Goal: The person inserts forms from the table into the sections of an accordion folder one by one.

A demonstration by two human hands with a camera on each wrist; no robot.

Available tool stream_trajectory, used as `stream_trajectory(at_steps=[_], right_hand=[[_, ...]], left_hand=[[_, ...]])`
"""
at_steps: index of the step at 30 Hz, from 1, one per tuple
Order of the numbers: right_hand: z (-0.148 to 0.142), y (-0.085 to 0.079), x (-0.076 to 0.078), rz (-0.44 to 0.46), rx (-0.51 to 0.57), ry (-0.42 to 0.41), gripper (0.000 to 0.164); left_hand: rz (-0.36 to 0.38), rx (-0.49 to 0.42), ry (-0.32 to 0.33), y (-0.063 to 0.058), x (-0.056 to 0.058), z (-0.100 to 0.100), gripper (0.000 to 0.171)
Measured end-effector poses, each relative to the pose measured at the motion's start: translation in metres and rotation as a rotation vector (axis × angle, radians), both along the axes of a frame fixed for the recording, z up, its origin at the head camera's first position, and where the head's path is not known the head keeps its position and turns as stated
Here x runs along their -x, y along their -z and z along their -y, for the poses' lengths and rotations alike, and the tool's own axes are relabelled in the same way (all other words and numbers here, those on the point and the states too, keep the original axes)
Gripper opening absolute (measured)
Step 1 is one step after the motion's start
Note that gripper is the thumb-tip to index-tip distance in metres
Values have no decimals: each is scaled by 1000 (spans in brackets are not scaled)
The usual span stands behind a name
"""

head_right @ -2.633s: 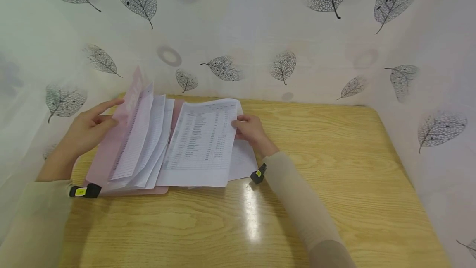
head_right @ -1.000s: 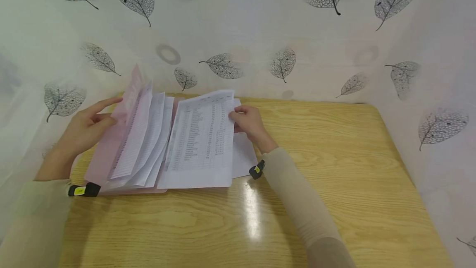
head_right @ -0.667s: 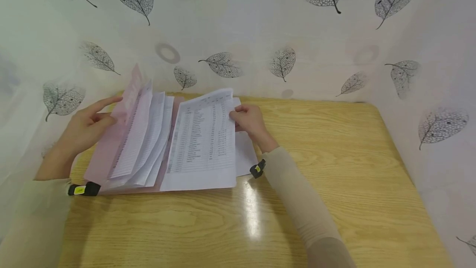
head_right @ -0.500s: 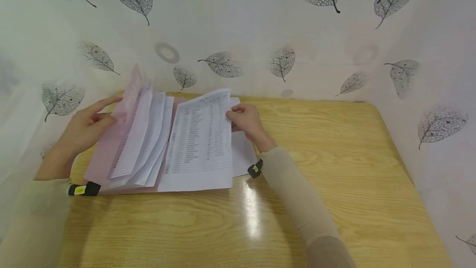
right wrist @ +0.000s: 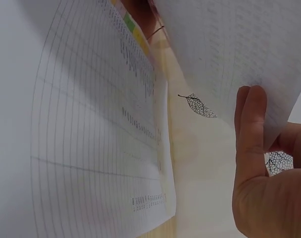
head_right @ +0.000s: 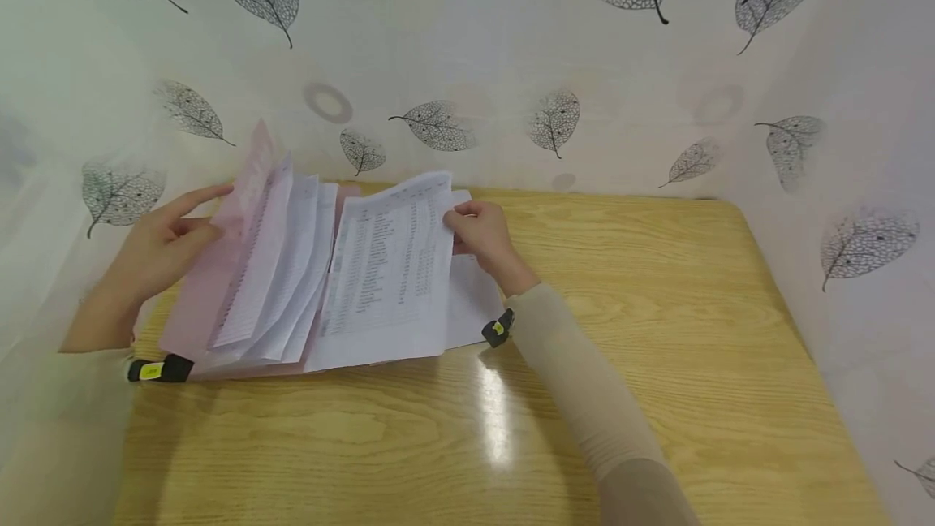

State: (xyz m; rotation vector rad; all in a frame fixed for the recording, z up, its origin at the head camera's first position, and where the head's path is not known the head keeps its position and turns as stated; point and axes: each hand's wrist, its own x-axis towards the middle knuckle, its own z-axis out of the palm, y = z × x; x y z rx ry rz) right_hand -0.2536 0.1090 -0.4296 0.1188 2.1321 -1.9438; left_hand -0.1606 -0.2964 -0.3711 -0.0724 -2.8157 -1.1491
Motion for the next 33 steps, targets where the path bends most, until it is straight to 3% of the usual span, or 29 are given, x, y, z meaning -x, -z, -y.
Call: stream_trajectory(at_steps=[15,25,33], right_hand=[[-1,0,0,-1,-82,35,22],[6,0,-2,8,-4,5,23],[-10,-1,3,31,83,38,25]], left_hand=[[-13,-26,-22,-2,-2,3,53],[-21,-63,-1,3,0,1,54],[-28,-60,11,7,3,0,53]])
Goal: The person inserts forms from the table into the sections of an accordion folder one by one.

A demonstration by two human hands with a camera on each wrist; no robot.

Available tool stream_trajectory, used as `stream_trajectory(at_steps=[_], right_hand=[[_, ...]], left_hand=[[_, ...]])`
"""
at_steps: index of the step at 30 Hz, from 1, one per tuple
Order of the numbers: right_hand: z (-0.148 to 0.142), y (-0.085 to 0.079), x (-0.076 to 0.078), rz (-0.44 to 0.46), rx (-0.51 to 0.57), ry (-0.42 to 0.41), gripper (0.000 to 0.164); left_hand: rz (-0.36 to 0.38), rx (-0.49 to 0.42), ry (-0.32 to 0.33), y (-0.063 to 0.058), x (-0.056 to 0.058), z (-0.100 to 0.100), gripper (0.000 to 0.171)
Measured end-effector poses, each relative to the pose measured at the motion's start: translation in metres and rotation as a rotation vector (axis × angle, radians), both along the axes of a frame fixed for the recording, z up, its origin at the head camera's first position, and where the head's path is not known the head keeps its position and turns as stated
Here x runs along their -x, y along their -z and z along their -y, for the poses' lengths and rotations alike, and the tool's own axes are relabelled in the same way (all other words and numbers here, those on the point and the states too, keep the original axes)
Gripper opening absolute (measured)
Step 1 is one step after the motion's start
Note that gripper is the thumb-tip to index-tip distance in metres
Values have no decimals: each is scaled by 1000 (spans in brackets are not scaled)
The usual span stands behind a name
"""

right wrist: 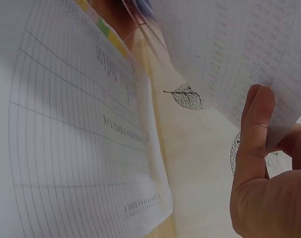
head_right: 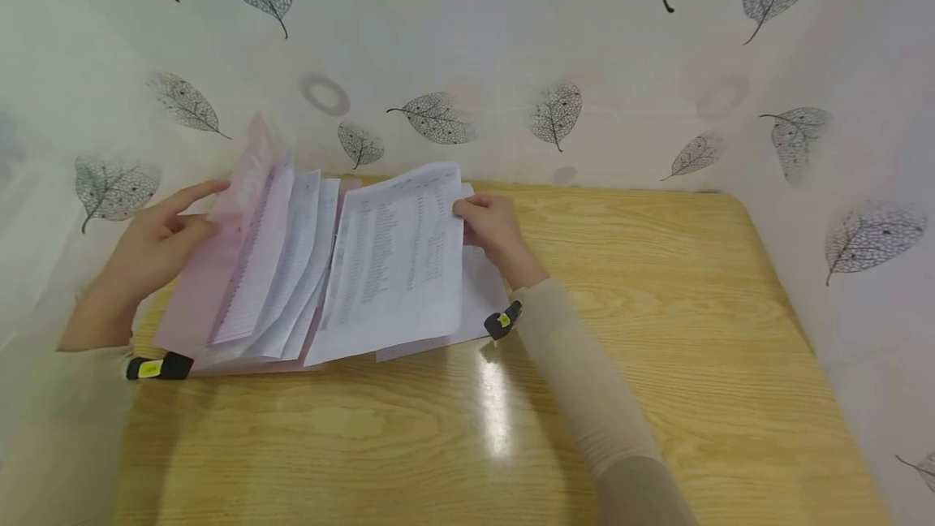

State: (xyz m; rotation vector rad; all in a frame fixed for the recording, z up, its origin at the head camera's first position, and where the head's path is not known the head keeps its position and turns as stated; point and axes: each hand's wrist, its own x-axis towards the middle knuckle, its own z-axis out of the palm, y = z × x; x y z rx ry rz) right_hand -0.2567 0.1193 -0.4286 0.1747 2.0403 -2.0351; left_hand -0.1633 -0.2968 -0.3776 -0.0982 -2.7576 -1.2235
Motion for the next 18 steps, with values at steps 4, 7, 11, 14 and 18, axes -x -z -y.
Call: stream_trajectory(at_steps=[4,7,11,14,18], right_hand=[[-6,2,3,3,28,9,27],[-6,6,3,13,26,-3,23],[-6,10,1,23,17,-9,20],[-8,11,-2,30,14,8,21],[-6,16,-1,54,40,16,14]], left_hand=[[0,1,4,0,1,1,53],[11,1,2,1,0,0,53],[26,-13,7,2,0,-1,54],[21,-22,18,3,0,-1,54],[11,-22,26,4,2,0,54]])
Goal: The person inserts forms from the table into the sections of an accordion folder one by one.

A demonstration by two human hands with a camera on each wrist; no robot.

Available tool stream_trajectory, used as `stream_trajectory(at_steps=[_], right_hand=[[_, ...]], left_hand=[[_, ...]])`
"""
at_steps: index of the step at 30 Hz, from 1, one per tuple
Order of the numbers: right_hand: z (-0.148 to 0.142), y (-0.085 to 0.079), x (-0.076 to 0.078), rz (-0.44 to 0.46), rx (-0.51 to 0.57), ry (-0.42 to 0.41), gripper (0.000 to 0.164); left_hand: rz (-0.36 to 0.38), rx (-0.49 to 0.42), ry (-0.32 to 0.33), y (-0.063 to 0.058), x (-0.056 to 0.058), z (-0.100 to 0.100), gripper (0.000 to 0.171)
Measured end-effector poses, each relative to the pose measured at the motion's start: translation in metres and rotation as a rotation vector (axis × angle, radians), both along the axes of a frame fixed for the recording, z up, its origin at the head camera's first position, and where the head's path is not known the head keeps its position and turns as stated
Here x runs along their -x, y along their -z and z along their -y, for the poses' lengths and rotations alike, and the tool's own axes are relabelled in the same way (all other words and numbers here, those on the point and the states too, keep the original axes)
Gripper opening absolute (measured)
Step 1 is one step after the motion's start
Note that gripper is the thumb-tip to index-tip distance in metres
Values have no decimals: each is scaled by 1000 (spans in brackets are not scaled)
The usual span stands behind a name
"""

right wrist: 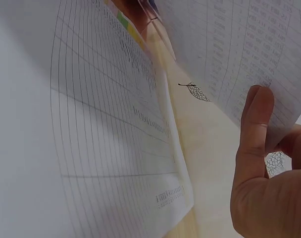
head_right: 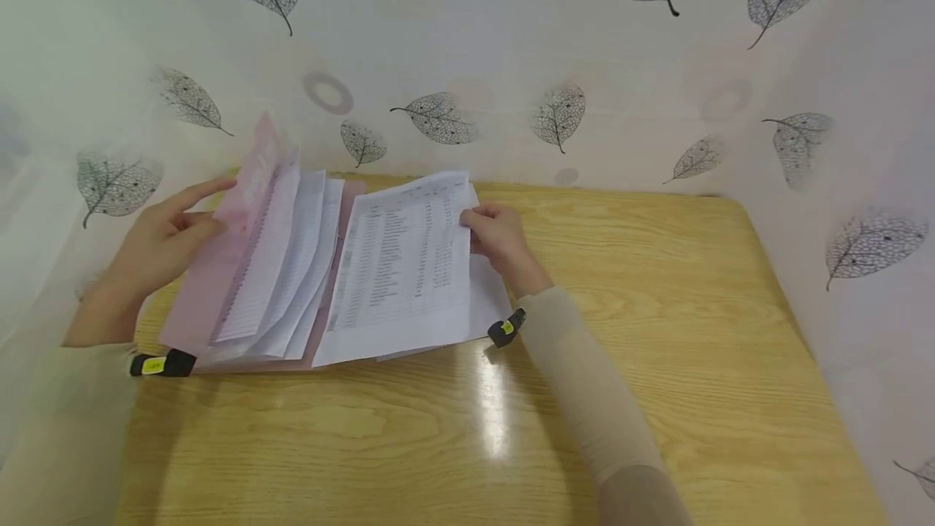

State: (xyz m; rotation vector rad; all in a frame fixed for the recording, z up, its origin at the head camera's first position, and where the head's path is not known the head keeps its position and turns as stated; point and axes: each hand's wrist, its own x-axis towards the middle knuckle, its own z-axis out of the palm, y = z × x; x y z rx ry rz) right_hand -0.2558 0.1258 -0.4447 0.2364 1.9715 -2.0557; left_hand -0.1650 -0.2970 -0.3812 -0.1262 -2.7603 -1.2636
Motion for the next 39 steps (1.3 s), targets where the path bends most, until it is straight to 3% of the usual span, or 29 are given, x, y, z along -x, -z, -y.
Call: stream_trajectory(at_steps=[4,14,25,39], right_hand=[[3,3,1,12,22,-6,11],[2,-2,4,27,8,-14,34],[8,10,2,34,43,17,10],[14,13,1,-33,54,19,18]], left_hand=[[11,10,3,1,0,0,55],[23,23,-1,-1,-2,-3,54],[31,44,-11,-1,-2,-3,54],[33,52,-16,-2,0,-3,55]])
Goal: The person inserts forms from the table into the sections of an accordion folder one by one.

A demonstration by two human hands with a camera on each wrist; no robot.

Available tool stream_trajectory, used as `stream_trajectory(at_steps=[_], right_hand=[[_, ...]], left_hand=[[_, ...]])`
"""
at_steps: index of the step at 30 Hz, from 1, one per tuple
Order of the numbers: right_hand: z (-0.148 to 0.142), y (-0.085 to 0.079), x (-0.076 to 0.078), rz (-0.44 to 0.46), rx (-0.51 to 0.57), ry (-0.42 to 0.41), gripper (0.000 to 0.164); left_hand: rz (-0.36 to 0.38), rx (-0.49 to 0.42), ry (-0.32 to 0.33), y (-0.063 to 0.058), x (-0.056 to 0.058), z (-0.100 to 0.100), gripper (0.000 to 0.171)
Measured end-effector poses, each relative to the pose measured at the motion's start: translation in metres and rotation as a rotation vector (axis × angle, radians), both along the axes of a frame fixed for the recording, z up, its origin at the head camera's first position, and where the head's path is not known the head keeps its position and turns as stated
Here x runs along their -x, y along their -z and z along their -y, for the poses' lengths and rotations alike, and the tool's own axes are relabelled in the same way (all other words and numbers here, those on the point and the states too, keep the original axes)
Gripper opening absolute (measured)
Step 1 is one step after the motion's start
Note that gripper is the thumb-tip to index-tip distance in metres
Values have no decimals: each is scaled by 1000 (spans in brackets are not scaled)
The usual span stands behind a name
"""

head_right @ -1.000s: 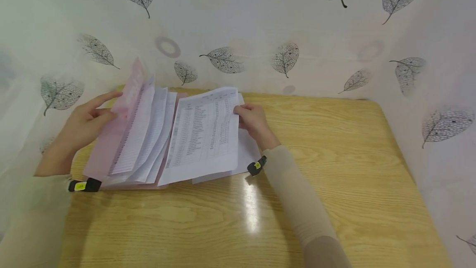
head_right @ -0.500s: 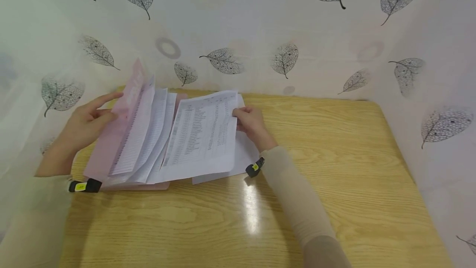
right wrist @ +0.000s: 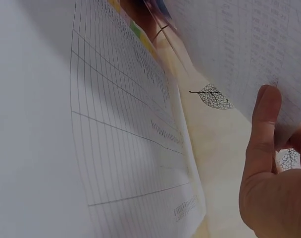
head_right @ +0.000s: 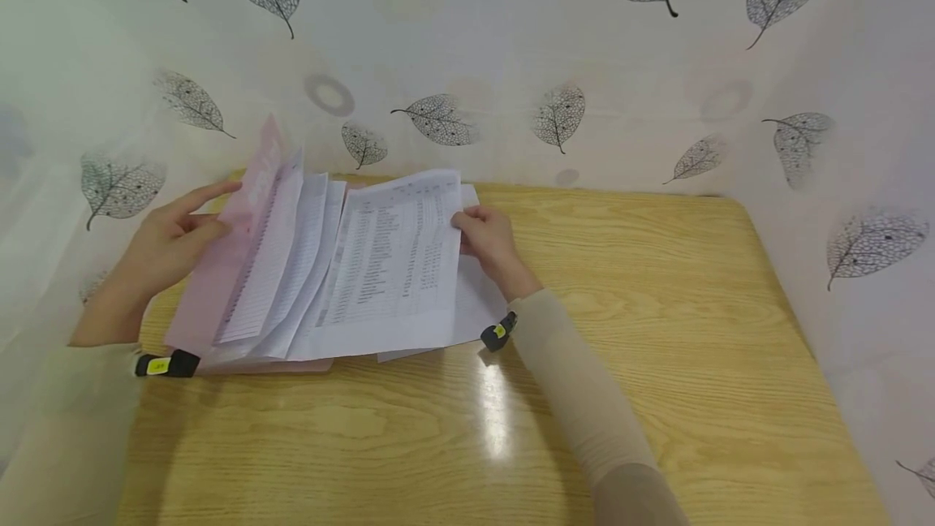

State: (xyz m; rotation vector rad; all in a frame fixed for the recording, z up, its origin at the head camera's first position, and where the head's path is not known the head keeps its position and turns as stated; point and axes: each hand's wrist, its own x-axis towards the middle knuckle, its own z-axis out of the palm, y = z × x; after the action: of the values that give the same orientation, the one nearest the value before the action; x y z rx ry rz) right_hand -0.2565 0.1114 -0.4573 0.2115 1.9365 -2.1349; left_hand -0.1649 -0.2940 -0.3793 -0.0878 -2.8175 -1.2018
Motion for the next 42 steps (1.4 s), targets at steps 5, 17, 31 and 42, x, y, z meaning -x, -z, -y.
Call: stream_trajectory(at_steps=[5,17,31,42], right_hand=[[0,-3,0,-32,7,7,18],[-1,-1,-1,29,0,1,14],[-2,4,-3,66,10,60,8],[0,3,-5,27,-42,10,15]], left_hand=[[-1,-3,4,1,1,0,55],[11,-18,3,2,1,-1,55],[4,-16,-2,1,2,-1,55],[14,-16,-18,-1,-1,-3,54]])
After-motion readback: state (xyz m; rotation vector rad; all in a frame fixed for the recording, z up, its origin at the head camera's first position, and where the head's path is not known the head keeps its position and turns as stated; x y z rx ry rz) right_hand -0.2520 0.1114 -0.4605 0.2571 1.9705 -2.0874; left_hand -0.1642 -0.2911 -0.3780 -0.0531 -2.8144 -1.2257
